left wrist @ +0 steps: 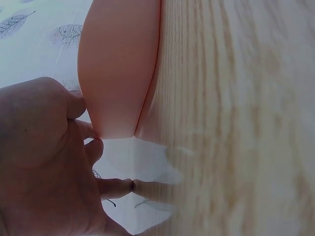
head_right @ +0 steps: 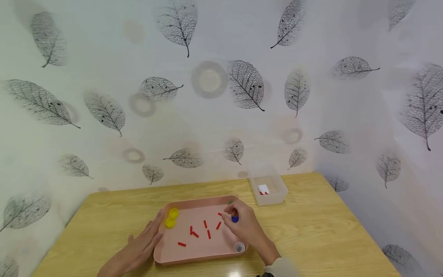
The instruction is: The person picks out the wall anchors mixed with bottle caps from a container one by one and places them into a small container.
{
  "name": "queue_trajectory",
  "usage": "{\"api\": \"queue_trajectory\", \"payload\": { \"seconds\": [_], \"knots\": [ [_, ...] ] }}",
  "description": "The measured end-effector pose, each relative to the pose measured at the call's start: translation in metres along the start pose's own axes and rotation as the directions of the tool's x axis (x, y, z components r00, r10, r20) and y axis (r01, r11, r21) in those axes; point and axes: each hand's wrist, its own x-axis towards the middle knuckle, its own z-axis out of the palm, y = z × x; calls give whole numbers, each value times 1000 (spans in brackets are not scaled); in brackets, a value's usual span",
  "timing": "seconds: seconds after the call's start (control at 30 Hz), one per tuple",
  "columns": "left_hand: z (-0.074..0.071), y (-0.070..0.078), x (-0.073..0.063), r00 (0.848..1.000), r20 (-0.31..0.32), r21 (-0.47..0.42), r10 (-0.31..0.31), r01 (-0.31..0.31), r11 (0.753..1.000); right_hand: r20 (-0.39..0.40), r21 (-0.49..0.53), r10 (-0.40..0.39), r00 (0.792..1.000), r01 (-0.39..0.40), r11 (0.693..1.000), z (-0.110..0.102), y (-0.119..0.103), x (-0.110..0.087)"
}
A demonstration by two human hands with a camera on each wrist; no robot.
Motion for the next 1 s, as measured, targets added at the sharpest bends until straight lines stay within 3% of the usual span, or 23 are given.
{"api": "queue_trajectory", "payload": {
  "seconds": [0.23, 0.63, 1.0],
  "knots": [
    [-2, 2, 3, 1000, 0, 13, 12, -12, 1000, 34, 17, 7, 999, -7, 1000, 9, 1, -4],
    [-2, 1, 1, 1000, 2, 32, 11, -12, 999, 69, -24, -45, 997, 47, 999, 20, 4, -7],
    [-2, 1, 1, 1000, 8, 31, -8, 8, 999, 87, -131, -52, 995, 63, 989, 25, 1, -6]
  ]
}}
